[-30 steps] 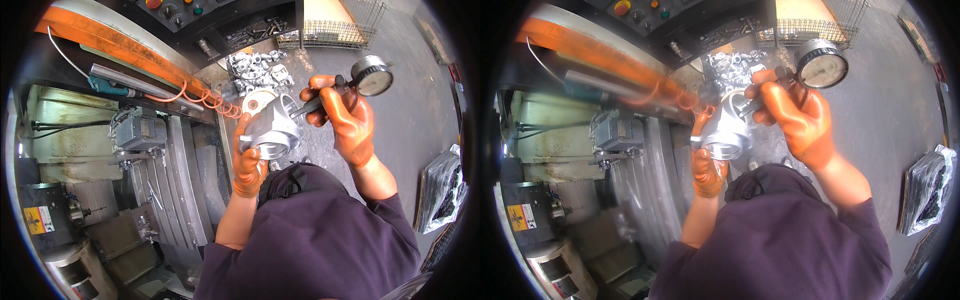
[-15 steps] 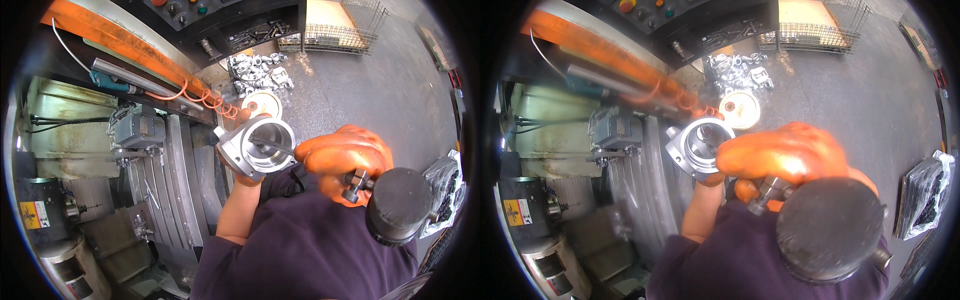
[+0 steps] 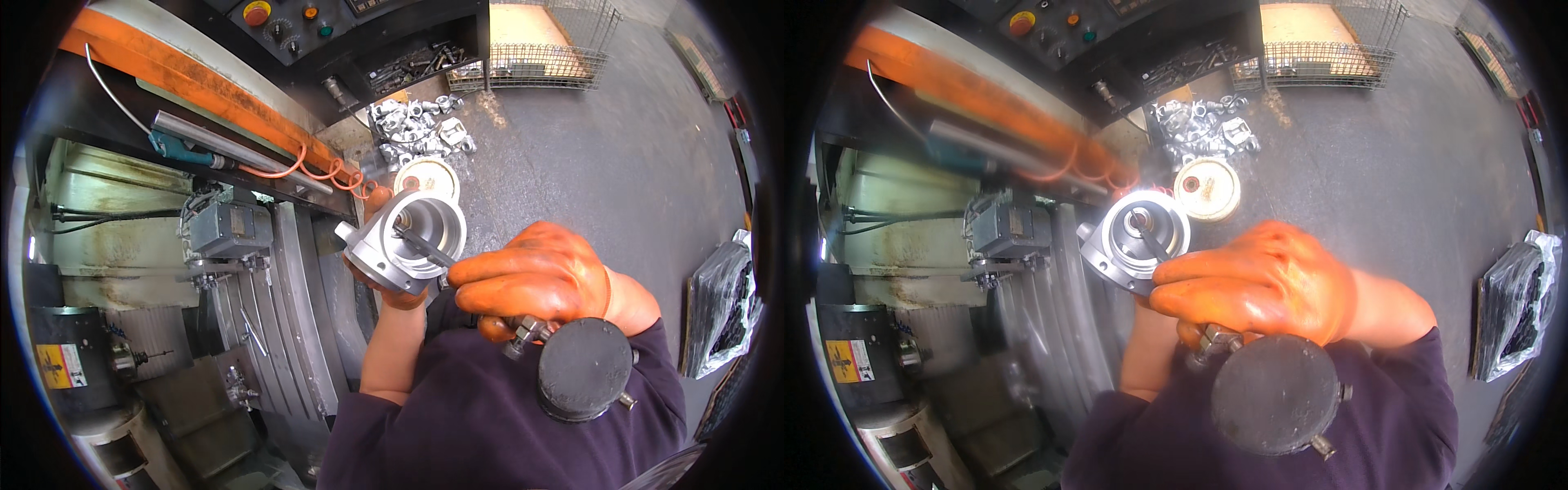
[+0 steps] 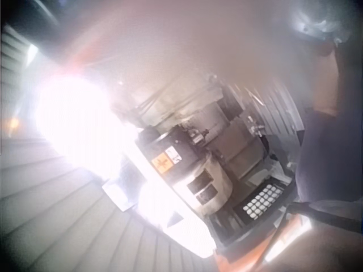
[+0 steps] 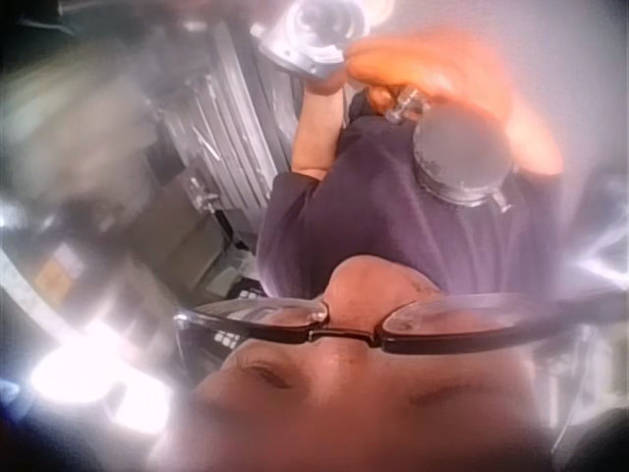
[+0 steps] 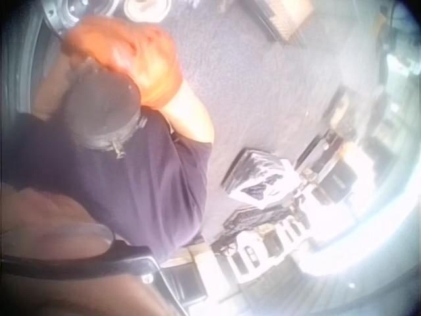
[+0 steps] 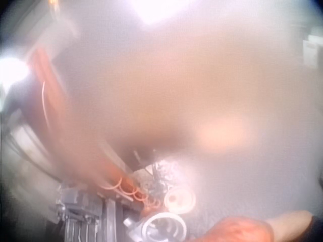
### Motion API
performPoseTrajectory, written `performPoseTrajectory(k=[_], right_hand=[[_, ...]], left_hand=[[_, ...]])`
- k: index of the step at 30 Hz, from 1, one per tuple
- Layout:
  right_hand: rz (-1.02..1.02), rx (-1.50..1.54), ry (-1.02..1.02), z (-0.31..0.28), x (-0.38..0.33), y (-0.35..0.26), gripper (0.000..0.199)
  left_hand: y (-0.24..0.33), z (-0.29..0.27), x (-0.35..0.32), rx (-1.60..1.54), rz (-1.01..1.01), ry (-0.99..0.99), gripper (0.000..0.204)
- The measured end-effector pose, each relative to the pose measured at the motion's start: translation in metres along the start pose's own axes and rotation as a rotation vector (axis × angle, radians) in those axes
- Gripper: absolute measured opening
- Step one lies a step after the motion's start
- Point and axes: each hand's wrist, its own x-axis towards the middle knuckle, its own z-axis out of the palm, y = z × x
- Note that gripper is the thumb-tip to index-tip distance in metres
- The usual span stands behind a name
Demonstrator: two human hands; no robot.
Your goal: The person removes a cylindrical metal part from a CNC machine, measures its internal diameter with a dial bore gauge, and then cleans the part with a compressed air nozzle. The person then places the part back into the machine's chuck.
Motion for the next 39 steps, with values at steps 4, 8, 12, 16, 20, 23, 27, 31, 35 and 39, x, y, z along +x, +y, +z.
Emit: performPoseTrajectory(k=[4, 8, 12, 16, 20, 23, 27, 31, 35, 39], right_hand=[[0.068, -0.008, -0.002, -0.01, 0.008, -0.004, 0.026], [0.251, -0.157, 0.092, 0.006, -0.006, 0.005, 0.028], [0.262, 0.153, 0.129, 0.004, -0.012, 0.038, 0.034], [0.432, 0.256, 0.165, -0.008, 0.036, 0.019, 0.022], [0.65, 0.352, 0.191, -0.009, 0.044, 0.041, 0.026], [0.703, 0.478, 0.307, 0.003, 0.037, 0.063, 0.035], [0.764, 0.393, 0.267, -0.002, 0.042, 0.061, 0.034], [0.778, 0.398, 0.285, -0.003, 0.041, 0.06, 0.03], [0.785, 0.354, 0.238, -0.014, 0.046, 0.047, 0.031], [0.803, 0.416, 0.266, -0.009, 0.042, 0.051, 0.034]], left_hand=[[0.001, -0.01, -0.002, 0.133, -0.004, -0.026, 0.088], [-0.006, -0.034, -0.018, 0.297, -0.022, 0.084, 0.095], [-0.022, 0.004, -0.004, -0.512, -0.081, 0.304, 0.086], [-0.02, 0.03, -0.004, -0.075, -0.24, 0.587, 0.075], [-0.028, 0.029, -0.011, -0.099, -0.315, 0.617, 0.075], [-0.035, 0.017, -0.019, -0.098, -0.323, 0.511, 0.072], [-0.038, -0.006, -0.038, -0.128, -0.266, 0.289, 0.098], [-0.038, -0.008, -0.036, -0.149, -0.272, 0.301, 0.089], [-0.034, -0.005, -0.03, -0.211, -0.345, 0.382, 0.08], [-0.035, -0.002, -0.028, -0.184, -0.356, 0.435, 0.078]])
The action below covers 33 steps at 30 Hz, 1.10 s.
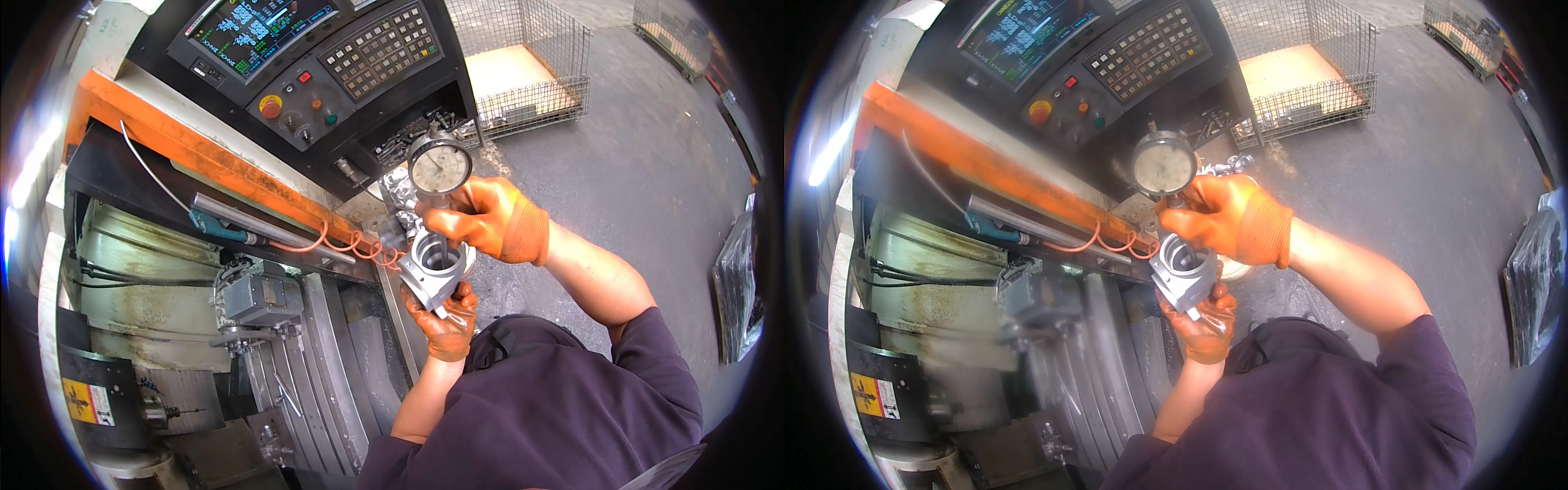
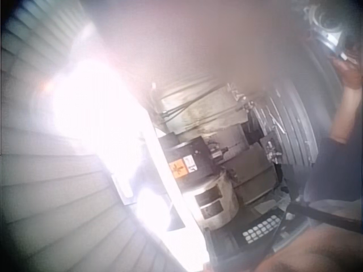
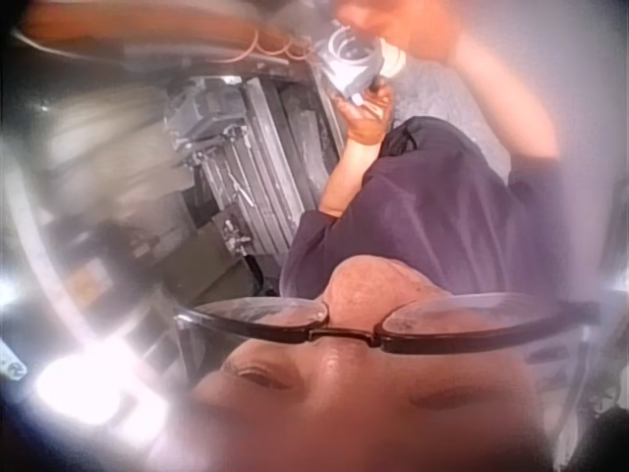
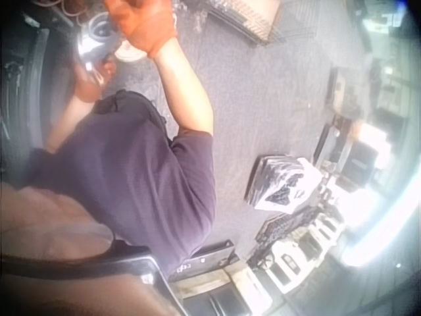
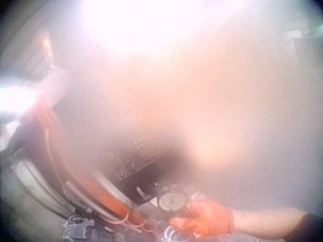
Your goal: The person removes a cylindrical metal part from a CNC machine, measures its internal diameter with a dial bore gauge, and then cleans the part with a compressed air nozzle. The person then places the part back into the machine's chuck.
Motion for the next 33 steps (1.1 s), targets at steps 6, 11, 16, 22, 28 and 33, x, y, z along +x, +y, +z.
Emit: performPoseTrajectory(k=[6, 11, 16, 22, 28, 33], right_hand=[[0.025, -0.003, 0.023, 0.001, 0.0, -0.002, 0.031], [0.03, 0.002, -0.002, -0.001, 0.001, -0.001, 0.031], [0.04, 0.001, -0.006, 0.0, 0.002, 0.005, 0.031], [-0.1, -0.052, -0.018, -0.002, 0.002, 0.014, 0.031], [-0.028, 0.009, 0.013, -0.001, 0.0, 0.0, 0.033], [-0.056, -0.059, 0.038, 0.0, -0.004, -0.006, 0.032]], left_hand=[[-0.003, 0.002, 0.0, 0.007, 0.012, 0.018, 0.078], [-0.001, 0.013, 0.001, 0.046, 0.007, 0.094, 0.074], [-0.002, 0.026, 0.001, 0.141, 0.023, 0.227, 0.071], [0.0, 0.01, -0.001, 0.101, 0.028, 0.068, 0.08], [-0.002, 0.004, -0.002, 0.053, 0.061, -0.035, 0.08], [0.002, 0.008, -0.002, 0.037, 0.007, 0.011, 0.079]])
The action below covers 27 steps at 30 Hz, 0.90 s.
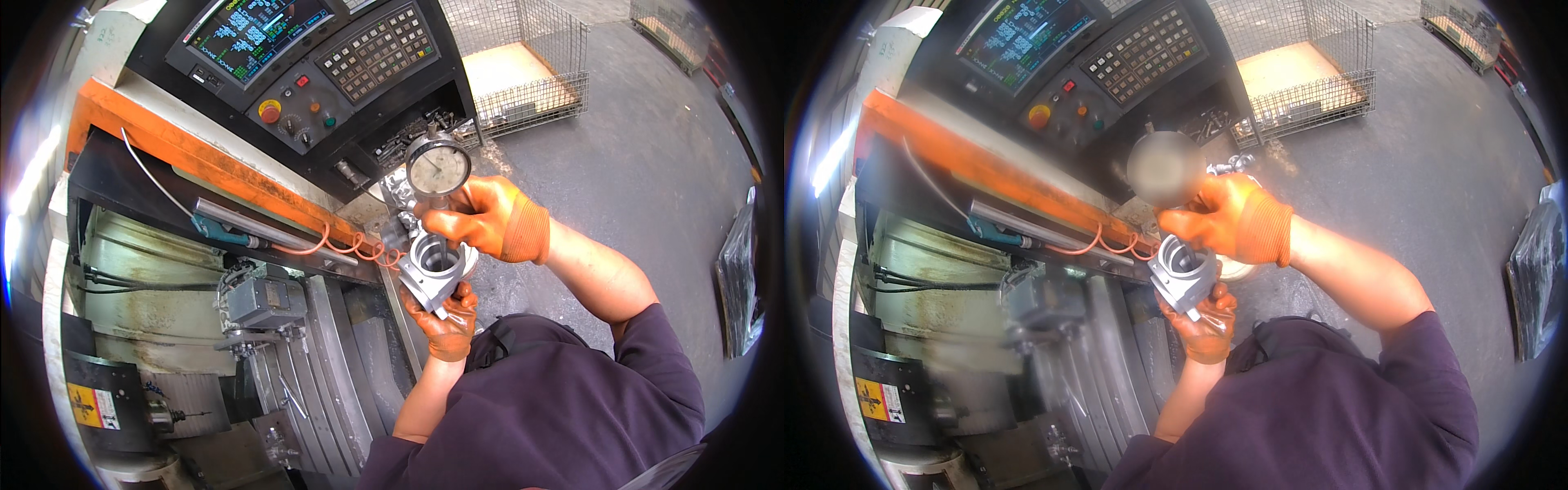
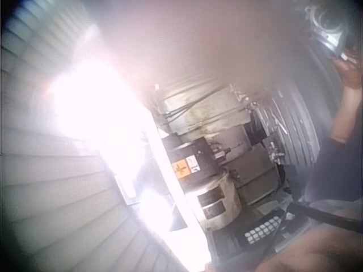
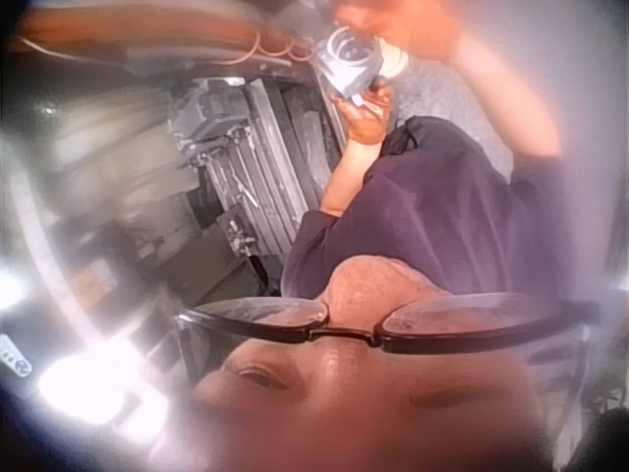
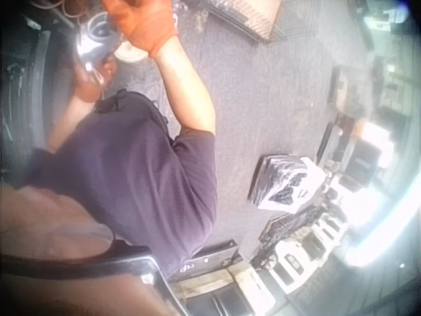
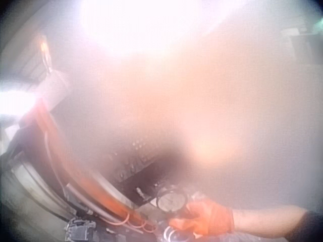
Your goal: The person removes a cylindrical metal part from a CNC machine, measures its internal diameter with a dial bore gauge, and then cleans the part with a compressed air nozzle. The person then places the part back into the machine's chuck.
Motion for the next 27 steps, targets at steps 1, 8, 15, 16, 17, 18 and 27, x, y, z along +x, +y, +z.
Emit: performPoseTrajectory(k=[1, 8, 15, 16, 17, 18, 27], right_hand=[[-0.028, -0.031, -0.002, 0.0, -0.001, 0.0, 0.031], [0.011, -0.069, 0.004, -0.001, -0.003, -0.001, 0.029], [-0.331, -0.251, 0.003, -0.002, -0.001, 0.015, 0.03], [-0.332, -0.231, 0.013, 0.0, -0.001, 0.017, 0.03], [-0.346, -0.237, 0.018, 0.001, -0.002, 0.017, 0.03], [-0.361, -0.243, 0.023, 0.002, -0.002, 0.016, 0.03], [-0.384, -0.282, 0.002, 0.002, -0.005, 0.01, 0.029]], left_hand=[[0.0, 0.0, 0.0, 0.006, -0.002, 0.012, 0.079], [0.0, 0.019, 0.001, 0.085, -0.001, 0.193, 0.067], [-0.001, 0.029, 0.0, 0.085, 0.029, 0.212, 0.07], [-0.002, 0.03, 0.0, 0.085, 0.041, 0.22, 0.071], [-0.002, 0.028, -0.001, 0.121, 0.069, 0.166, 0.07], [-0.001, 0.023, -0.003, 0.157, 0.098, 0.112, 0.07], [-0.002, 0.029, -0.004, 0.28, 0.183, 0.088, 0.073]])
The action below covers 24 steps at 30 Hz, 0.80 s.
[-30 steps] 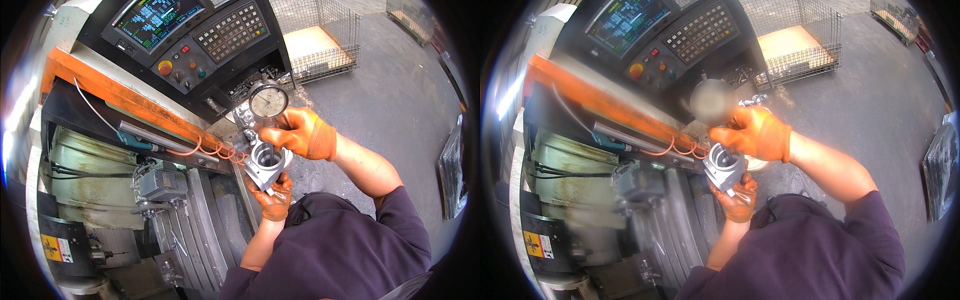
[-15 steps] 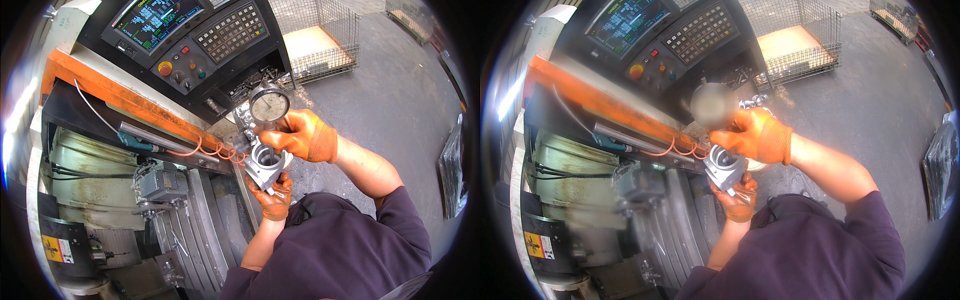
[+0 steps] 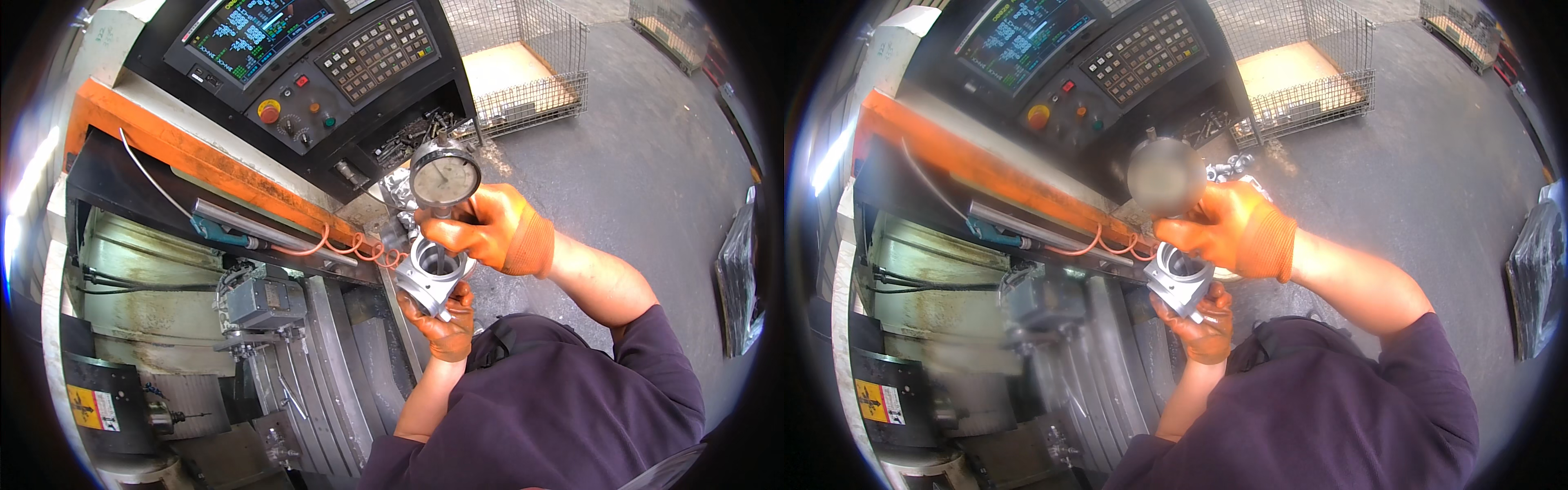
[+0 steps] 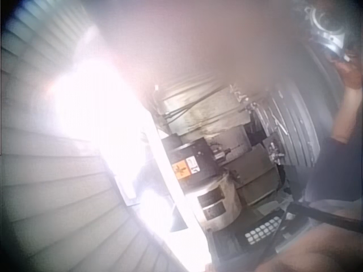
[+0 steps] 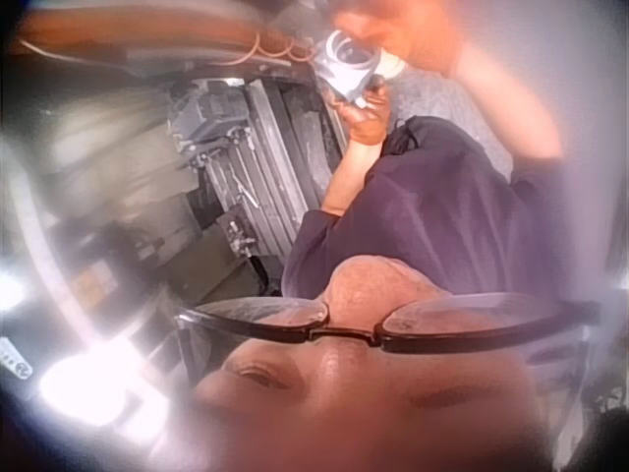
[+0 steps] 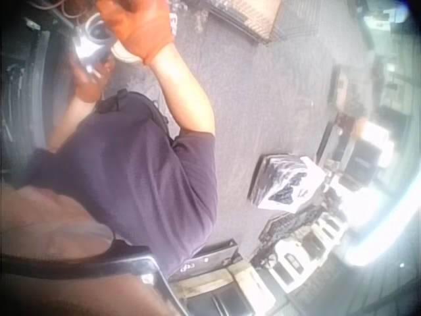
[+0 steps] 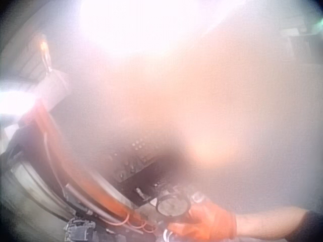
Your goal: The person removes a cylindrical metal part from a CNC machine, measures its internal diameter with a dial bore gauge, and then cleans the part with a compressed air nozzle. The person then places the part back into the machine's chuck.
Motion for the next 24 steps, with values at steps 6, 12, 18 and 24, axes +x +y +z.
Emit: performPoseTrajectory(k=[6, 12, 18, 24], right_hand=[[0.403, 0.362, 0.013, -0.003, 0.007, -0.011, 0.028], [0.418, 0.366, 0.022, -0.002, 0.008, -0.009, 0.028], [0.434, 0.341, 0.007, -0.003, 0.008, -0.012, 0.029], [0.248, 0.289, 0.04, 0.002, 0.002, 0.0, 0.031]], left_hand=[[0.001, 0.01, 0.0, 0.032, 0.003, 0.131, 0.086], [0.0, 0.008, 0.0, 0.055, 0.027, 0.111, 0.088], [-0.001, 0.006, 0.002, 0.048, 0.015, 0.122, 0.083], [0.002, 0.014, 0.002, 0.017, -0.003, 0.129, 0.08]])
